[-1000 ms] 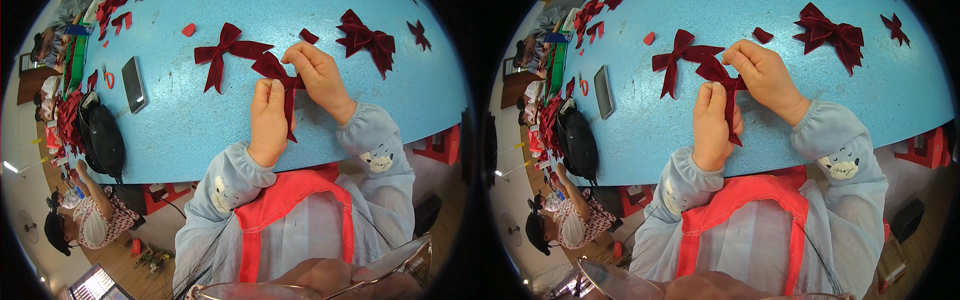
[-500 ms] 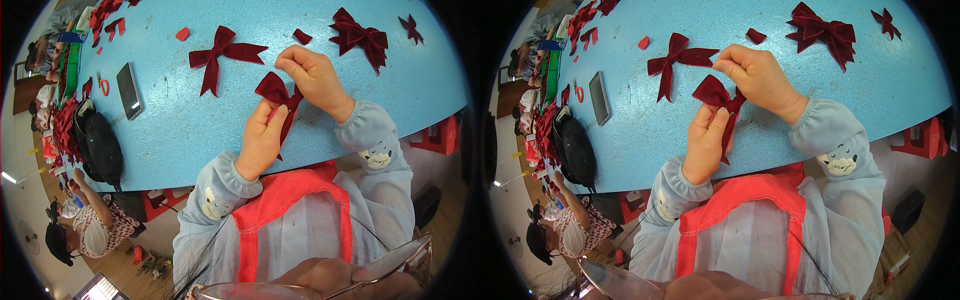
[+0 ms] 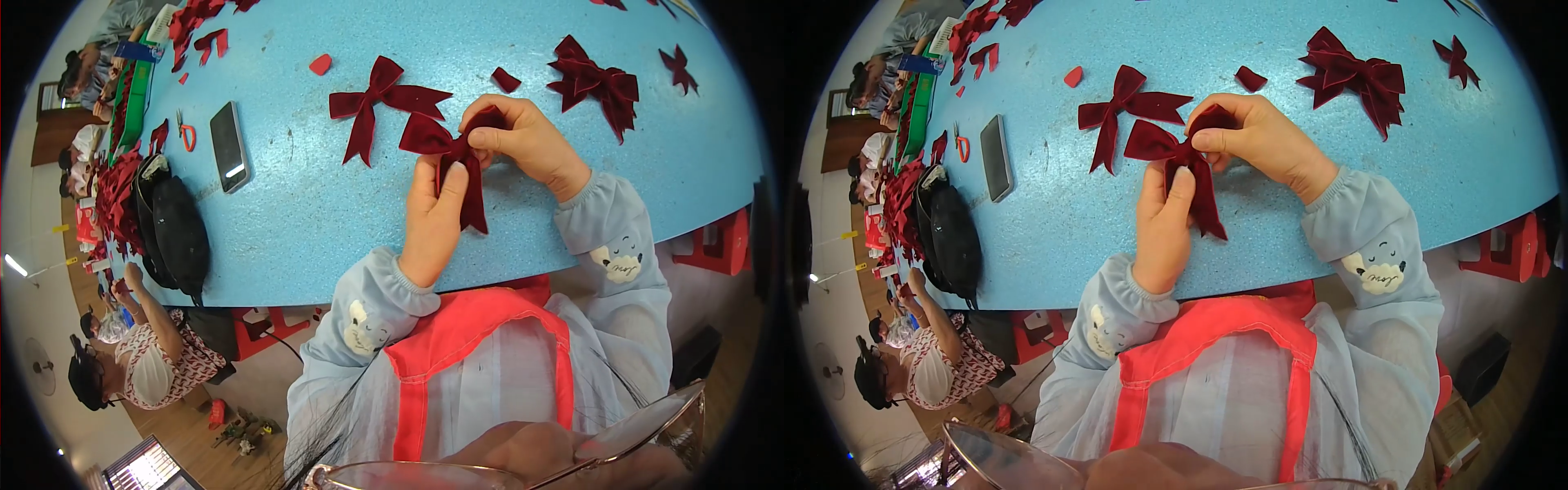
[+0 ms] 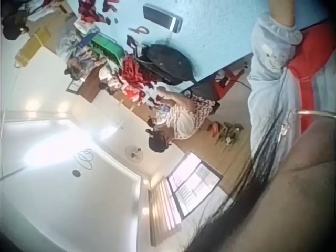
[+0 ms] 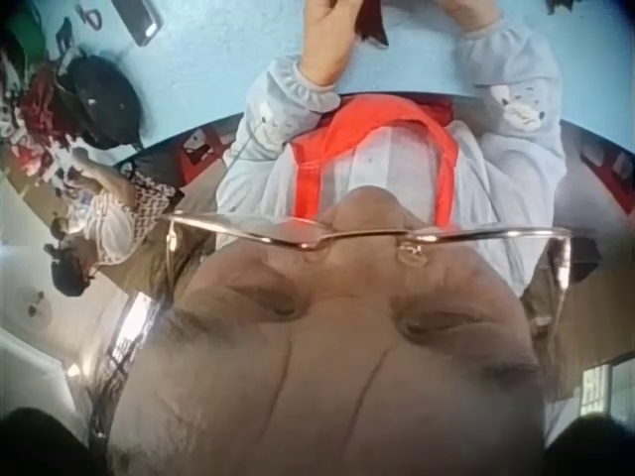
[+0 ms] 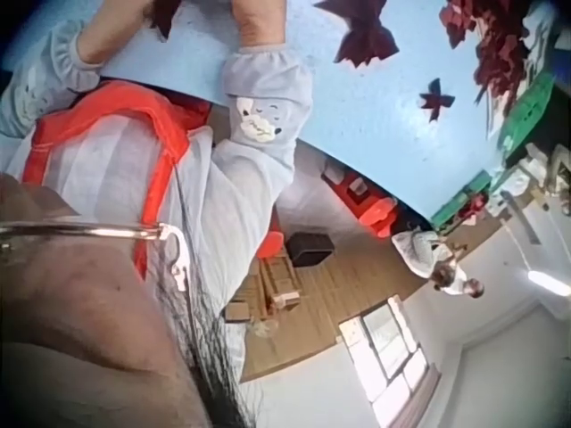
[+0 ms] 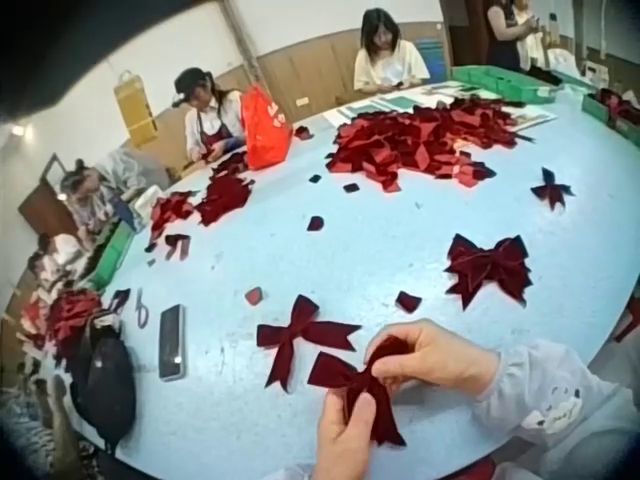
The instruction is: Creating decorative bows using red ribbon strips at a workspace.
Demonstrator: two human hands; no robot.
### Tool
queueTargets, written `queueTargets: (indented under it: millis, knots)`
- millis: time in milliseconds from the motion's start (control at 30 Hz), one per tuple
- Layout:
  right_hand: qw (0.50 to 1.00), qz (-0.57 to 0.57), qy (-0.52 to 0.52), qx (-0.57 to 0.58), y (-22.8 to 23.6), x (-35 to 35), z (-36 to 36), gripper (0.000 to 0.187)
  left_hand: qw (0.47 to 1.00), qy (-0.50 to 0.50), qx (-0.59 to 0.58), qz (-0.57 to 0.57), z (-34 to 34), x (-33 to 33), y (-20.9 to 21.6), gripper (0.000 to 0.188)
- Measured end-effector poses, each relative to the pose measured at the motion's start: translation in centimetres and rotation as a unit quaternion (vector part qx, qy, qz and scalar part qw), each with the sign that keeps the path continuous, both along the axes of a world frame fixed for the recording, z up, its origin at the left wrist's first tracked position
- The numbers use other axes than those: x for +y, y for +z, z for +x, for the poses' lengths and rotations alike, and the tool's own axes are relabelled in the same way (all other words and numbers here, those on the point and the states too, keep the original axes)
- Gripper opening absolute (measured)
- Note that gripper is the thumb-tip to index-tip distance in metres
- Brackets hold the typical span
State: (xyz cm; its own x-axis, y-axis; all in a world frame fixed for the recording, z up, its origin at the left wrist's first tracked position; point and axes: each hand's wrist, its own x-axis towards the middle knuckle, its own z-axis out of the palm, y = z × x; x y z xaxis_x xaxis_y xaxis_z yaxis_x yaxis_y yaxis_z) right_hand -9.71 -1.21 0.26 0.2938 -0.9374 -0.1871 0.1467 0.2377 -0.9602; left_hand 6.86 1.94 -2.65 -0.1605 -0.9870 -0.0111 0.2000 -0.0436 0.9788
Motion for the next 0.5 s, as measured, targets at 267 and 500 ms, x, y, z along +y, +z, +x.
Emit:
queueTargets:
  millis: [267, 500]
  knots:
    - [0.998, -0.065, 0.005, 0.007, 0.0, 0.3, 0.1, 0.014, 0.987, -0.055, 0.059, 0.142, 1.8, -1.9, 3.0, 0.017]
    - [0.993, 0.015, -0.111, -0.033, -0.9, 2.3, 1.4, 0.022, 0.991, -0.019, 0.088, 0.099, 1.5, -0.8, 2.3, 0.015]
